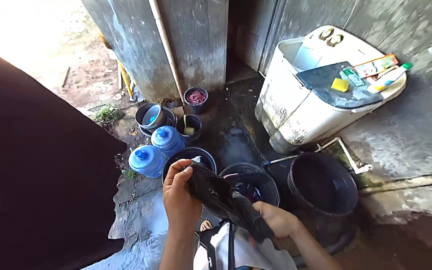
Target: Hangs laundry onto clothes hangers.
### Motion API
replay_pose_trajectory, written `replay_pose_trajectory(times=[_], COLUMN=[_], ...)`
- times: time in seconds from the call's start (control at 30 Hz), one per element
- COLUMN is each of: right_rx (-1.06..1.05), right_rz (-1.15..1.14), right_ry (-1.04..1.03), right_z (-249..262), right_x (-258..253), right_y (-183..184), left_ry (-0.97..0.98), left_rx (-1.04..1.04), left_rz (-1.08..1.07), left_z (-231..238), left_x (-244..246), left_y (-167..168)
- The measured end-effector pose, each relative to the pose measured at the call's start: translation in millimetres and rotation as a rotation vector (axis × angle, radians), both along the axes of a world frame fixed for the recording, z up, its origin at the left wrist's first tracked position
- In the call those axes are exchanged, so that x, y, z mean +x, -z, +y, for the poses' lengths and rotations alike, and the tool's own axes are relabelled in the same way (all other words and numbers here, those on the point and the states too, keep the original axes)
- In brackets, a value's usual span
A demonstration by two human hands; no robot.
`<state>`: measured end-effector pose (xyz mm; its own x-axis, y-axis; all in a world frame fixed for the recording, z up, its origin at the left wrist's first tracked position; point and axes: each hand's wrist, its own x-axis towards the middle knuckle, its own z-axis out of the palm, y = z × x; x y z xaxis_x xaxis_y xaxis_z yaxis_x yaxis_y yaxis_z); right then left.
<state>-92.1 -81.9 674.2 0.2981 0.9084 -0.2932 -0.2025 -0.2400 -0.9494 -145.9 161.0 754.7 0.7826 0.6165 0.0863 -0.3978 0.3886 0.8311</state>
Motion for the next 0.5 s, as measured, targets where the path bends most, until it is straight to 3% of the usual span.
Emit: replay_pose_trajectory(times=[0.13, 0.27, 0.37, 0.5], right_rx=[0.064, -0.017, -0.042, 0.077], right_rz=[-0.076, -0.026, 0.033, 0.237], right_ry=[-0.181, -0.241, -0.256, -0.124], right_z=[-10.6, 4.6, -9.5, -34.7], right_x=[-27.0, -12.2, -5.9, -8.0], right_y=[44.8, 58.9, 65.5, 79.5], left_ry=[-0.03, 0.035, 0.018, 0.023], left_rx=[0.004, -0.12, -0.182, -0.222], left_rz=[0.097, 0.371, 0.404, 0.382], left_z=[-16.8, -26.2, -5.9, 2.3], left_x=[0.1, 14.7, 11.5, -8.1], left_y=[42.4, 99.5, 106.0, 103.0])
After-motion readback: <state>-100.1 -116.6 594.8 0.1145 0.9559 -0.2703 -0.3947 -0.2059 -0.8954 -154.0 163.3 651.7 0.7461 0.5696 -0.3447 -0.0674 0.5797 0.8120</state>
